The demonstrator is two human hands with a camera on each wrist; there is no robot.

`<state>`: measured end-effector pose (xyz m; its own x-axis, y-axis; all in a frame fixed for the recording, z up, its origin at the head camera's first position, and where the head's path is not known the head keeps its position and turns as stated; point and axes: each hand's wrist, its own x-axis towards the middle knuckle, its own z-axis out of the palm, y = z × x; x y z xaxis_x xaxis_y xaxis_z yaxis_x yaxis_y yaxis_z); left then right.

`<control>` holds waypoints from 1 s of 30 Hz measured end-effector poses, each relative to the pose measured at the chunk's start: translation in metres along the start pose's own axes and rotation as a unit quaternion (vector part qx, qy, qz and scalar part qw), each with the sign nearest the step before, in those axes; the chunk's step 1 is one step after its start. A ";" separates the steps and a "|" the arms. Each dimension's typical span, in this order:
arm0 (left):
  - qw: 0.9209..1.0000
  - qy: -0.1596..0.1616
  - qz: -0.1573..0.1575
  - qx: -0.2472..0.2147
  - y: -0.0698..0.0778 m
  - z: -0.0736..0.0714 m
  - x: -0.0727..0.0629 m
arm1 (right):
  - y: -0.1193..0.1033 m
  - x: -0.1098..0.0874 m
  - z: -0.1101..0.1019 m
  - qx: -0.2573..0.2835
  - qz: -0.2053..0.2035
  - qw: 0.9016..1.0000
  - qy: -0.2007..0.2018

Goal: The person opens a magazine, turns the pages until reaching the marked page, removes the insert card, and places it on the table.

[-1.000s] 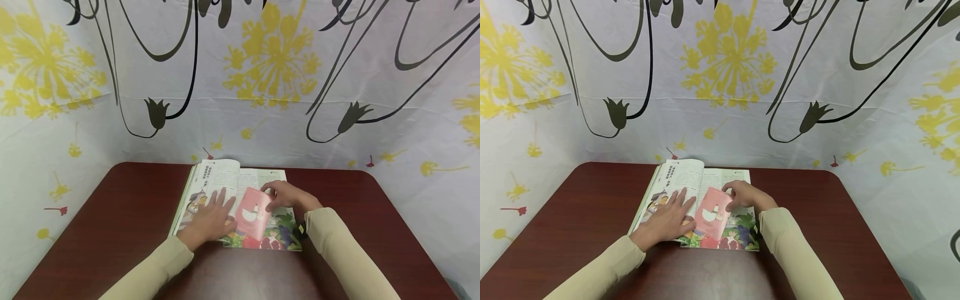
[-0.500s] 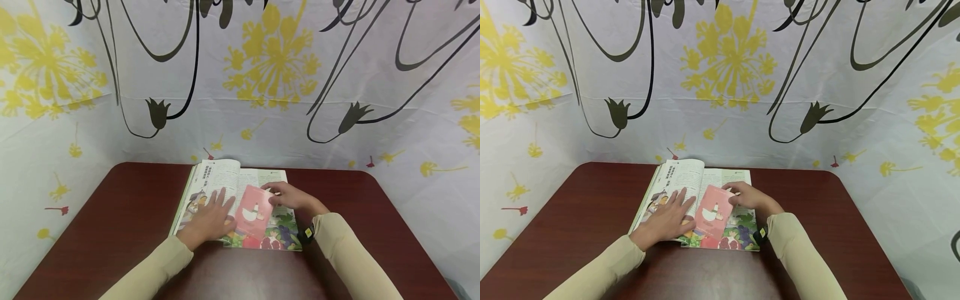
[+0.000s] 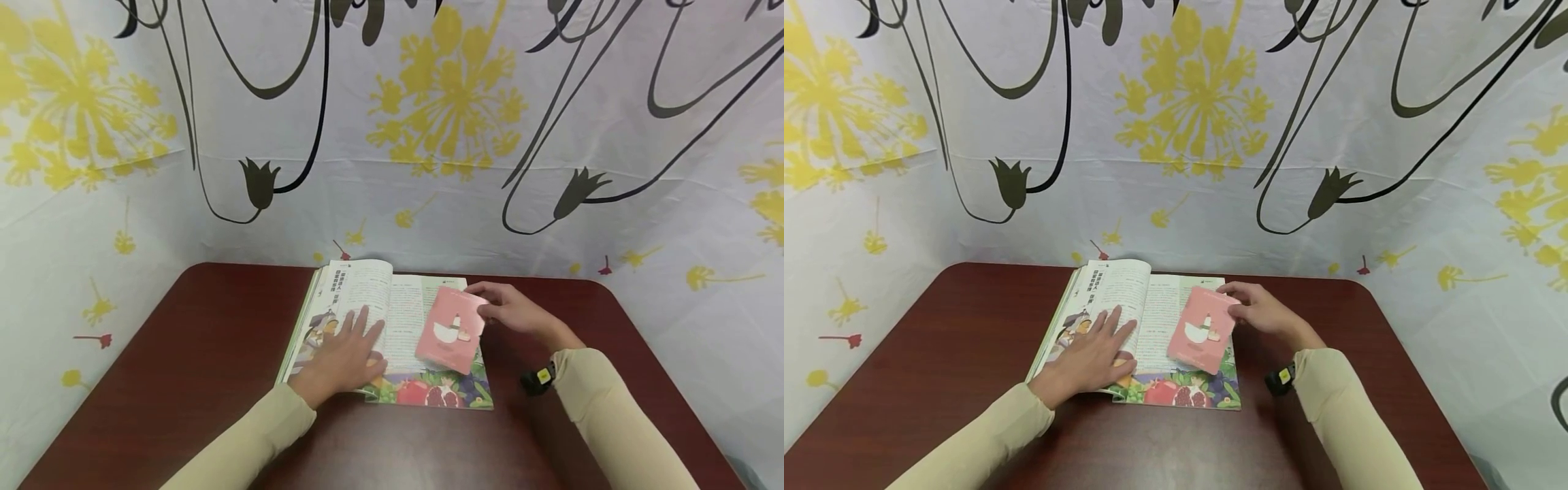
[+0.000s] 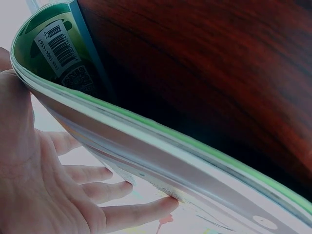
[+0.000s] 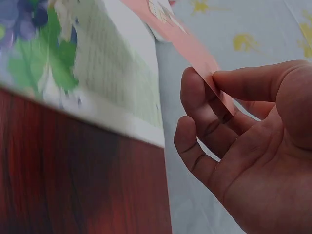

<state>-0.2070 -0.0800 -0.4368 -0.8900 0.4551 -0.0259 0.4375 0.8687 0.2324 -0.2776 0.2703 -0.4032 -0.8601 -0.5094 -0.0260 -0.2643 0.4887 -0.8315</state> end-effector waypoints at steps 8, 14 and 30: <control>1.000 0.004 0.002 0.020 -0.001 0.000 0.000 | 0.017 -0.029 -0.032 -0.033 0.033 0.998 0.034; 1.000 0.007 0.000 0.020 -0.003 0.002 0.001 | 0.031 -0.046 -0.053 -0.056 0.037 0.997 0.037; 1.000 0.003 -0.005 0.013 -0.002 0.001 0.001 | 0.059 -0.066 -0.070 -0.118 0.081 0.988 0.054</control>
<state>-0.2088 -0.0813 -0.4387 -0.8950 0.4455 -0.0220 0.4319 0.8780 0.2065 -0.2671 0.3820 -0.4121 -0.9379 -0.3378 -0.0788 -0.2016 0.7157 -0.6687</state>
